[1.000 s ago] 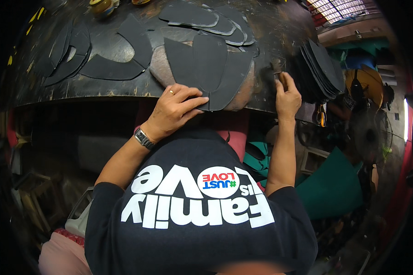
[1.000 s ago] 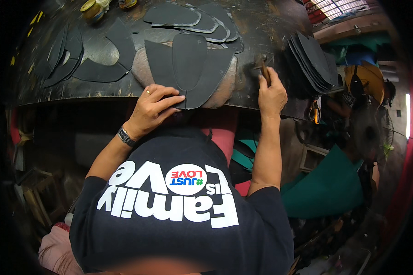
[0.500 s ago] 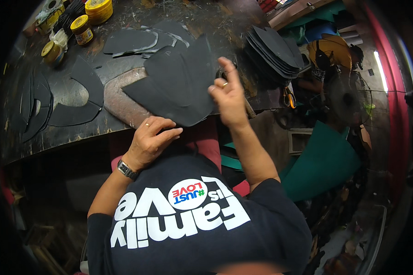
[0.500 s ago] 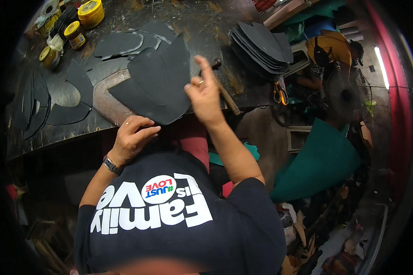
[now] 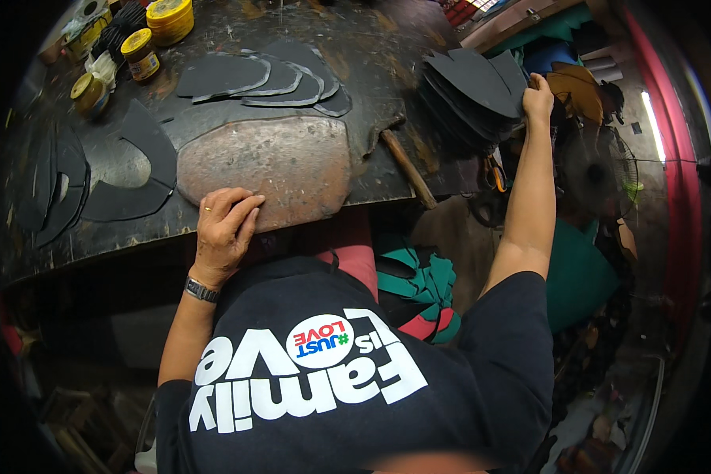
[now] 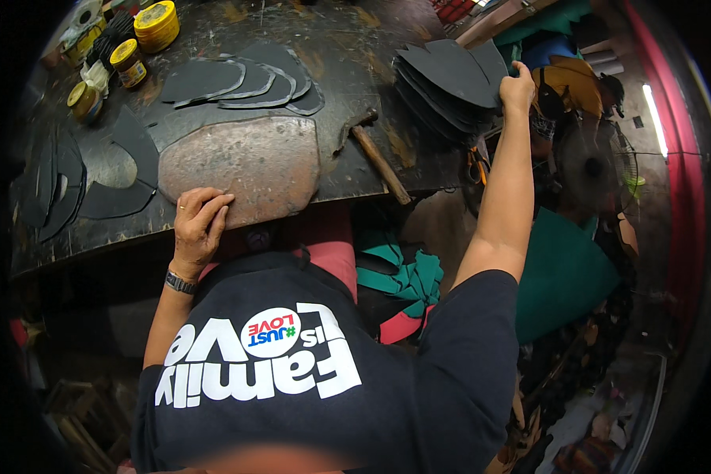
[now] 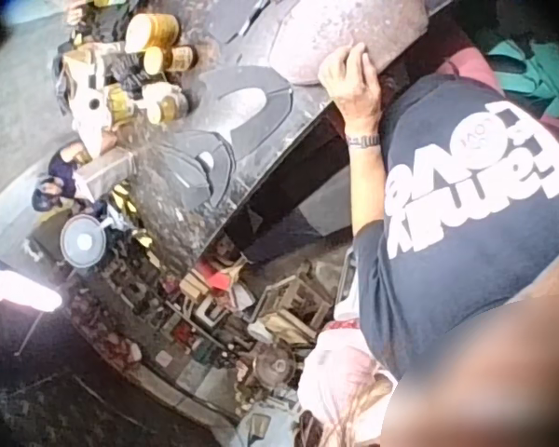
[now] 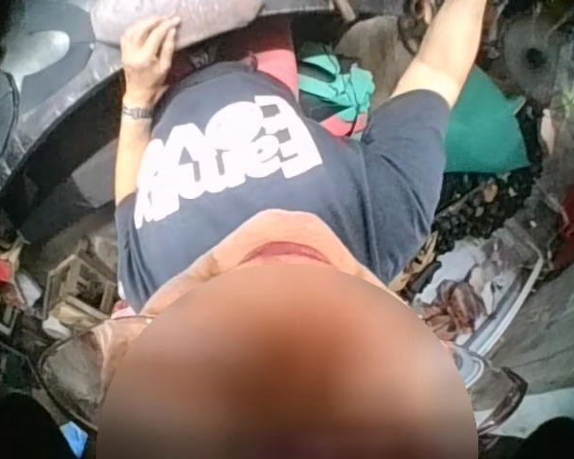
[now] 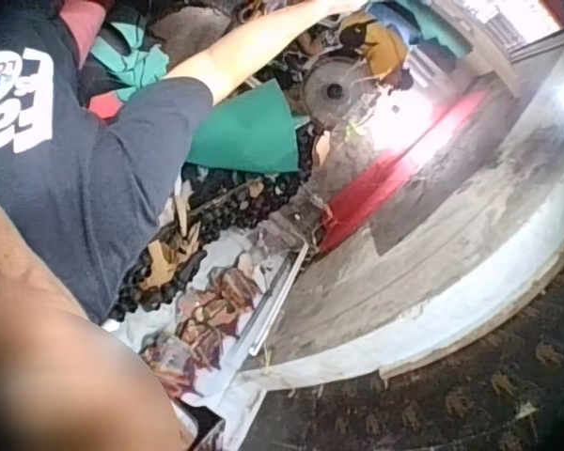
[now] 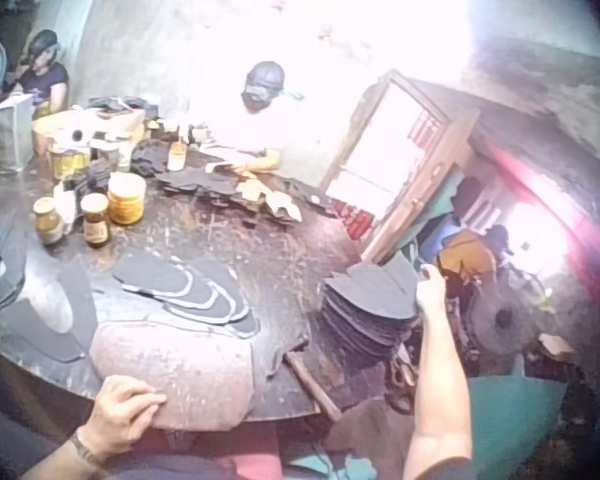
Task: The person repeatedly picks up black rubber pieces, aligns them on a curved wooden block, and uses a hammer to press and shape the edges. The person stacks the shaped pieces on the table between cycles.
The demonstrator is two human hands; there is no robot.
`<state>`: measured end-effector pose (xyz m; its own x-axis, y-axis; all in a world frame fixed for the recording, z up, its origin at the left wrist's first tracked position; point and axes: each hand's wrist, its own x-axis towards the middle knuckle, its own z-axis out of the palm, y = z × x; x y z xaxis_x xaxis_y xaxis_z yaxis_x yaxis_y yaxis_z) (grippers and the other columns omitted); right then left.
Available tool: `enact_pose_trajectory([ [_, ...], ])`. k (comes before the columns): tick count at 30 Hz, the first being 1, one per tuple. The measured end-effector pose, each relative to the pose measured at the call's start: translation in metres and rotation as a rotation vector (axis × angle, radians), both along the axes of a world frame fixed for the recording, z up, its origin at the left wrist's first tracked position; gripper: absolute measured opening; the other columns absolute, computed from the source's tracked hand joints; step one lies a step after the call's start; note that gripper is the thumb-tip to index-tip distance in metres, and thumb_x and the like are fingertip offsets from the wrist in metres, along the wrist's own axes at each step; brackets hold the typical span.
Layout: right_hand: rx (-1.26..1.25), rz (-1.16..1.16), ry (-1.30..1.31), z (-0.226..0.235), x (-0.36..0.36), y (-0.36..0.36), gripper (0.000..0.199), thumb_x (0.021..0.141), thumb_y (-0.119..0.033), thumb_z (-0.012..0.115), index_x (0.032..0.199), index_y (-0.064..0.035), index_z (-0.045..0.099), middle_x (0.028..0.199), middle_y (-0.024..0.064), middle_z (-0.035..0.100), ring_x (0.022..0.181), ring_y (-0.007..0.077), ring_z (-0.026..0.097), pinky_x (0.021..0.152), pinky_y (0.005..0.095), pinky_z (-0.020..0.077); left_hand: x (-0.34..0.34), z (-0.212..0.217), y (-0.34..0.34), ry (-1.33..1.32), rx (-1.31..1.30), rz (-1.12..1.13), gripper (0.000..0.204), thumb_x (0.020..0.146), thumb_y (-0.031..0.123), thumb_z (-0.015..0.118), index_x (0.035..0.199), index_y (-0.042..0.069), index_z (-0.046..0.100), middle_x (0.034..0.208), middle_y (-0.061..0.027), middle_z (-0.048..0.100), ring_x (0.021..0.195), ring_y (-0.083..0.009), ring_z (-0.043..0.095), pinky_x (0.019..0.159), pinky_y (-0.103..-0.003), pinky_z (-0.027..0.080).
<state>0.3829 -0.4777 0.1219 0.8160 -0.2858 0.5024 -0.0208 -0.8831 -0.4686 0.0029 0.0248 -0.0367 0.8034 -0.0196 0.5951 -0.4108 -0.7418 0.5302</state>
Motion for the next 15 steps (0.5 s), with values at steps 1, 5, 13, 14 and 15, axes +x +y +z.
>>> enact_pose_trajectory([
  [1, -0.092, -0.014, 0.020, -0.002, 0.000, -0.001, 0.053, 0.085, 0.002, 0.053, 0.136, -0.0075, 0.066, 0.134, 0.0158, 0.069, 0.121, 0.0287, 0.067, 0.101, 0.0339, 0.0512, 0.000, 0.000, 0.001, -0.001, -0.009, -0.005, 0.021, 0.087, 0.005, 0.073, 0.108, 0.006, 0.076, 0.107, -0.0088, 0.068, 0.103, -0.0288, 0.063, 0.093, -0.040, 0.047],
  [5, -0.278, -0.193, 0.206, -0.003, -0.014, 0.009, 0.047, 0.090, -0.019, 0.056, 0.134, -0.0262, 0.068, 0.136, 0.0144, 0.068, 0.125, 0.0377, 0.064, 0.105, 0.0481, 0.0494, 0.000, -0.002, 0.002, -0.016, -0.014, -0.015, 0.020, 0.088, 0.005, 0.073, 0.108, 0.006, 0.076, 0.108, -0.0094, 0.068, 0.103, -0.0293, 0.063, 0.093, -0.041, 0.047],
  [13, -0.515, -0.253, 0.458, -0.010, -0.014, 0.010, 0.039, 0.092, -0.025, 0.054, 0.125, -0.0295, 0.074, 0.131, 0.0109, 0.071, 0.126, 0.0356, 0.065, 0.102, 0.0505, 0.0517, 0.000, -0.007, 0.004, -0.025, 0.009, -0.009, 0.022, 0.087, 0.006, 0.074, 0.108, 0.008, 0.076, 0.109, -0.0071, 0.069, 0.105, -0.0276, 0.064, 0.094, -0.041, 0.048],
  [14, -0.535, -0.258, 0.474, -0.008, -0.013, 0.009, 0.039, 0.092, -0.026, 0.055, 0.126, -0.0299, 0.074, 0.132, 0.0105, 0.070, 0.127, 0.0349, 0.064, 0.103, 0.0501, 0.0516, 0.000, -0.008, 0.004, -0.037, 0.009, -0.006, 0.021, 0.087, 0.007, 0.074, 0.108, 0.008, 0.076, 0.108, -0.0063, 0.069, 0.105, -0.0270, 0.064, 0.094, -0.040, 0.048],
  [15, -0.552, -0.276, 0.485, -0.006, -0.012, 0.011, 0.039, 0.092, -0.027, 0.056, 0.126, -0.0295, 0.074, 0.134, 0.0092, 0.070, 0.128, 0.0346, 0.064, 0.104, 0.0506, 0.0511, 0.001, -0.008, 0.004, -0.049, 0.010, -0.004, 0.020, 0.087, 0.008, 0.074, 0.108, 0.009, 0.075, 0.108, -0.0055, 0.069, 0.104, -0.0264, 0.064, 0.094, -0.040, 0.047],
])
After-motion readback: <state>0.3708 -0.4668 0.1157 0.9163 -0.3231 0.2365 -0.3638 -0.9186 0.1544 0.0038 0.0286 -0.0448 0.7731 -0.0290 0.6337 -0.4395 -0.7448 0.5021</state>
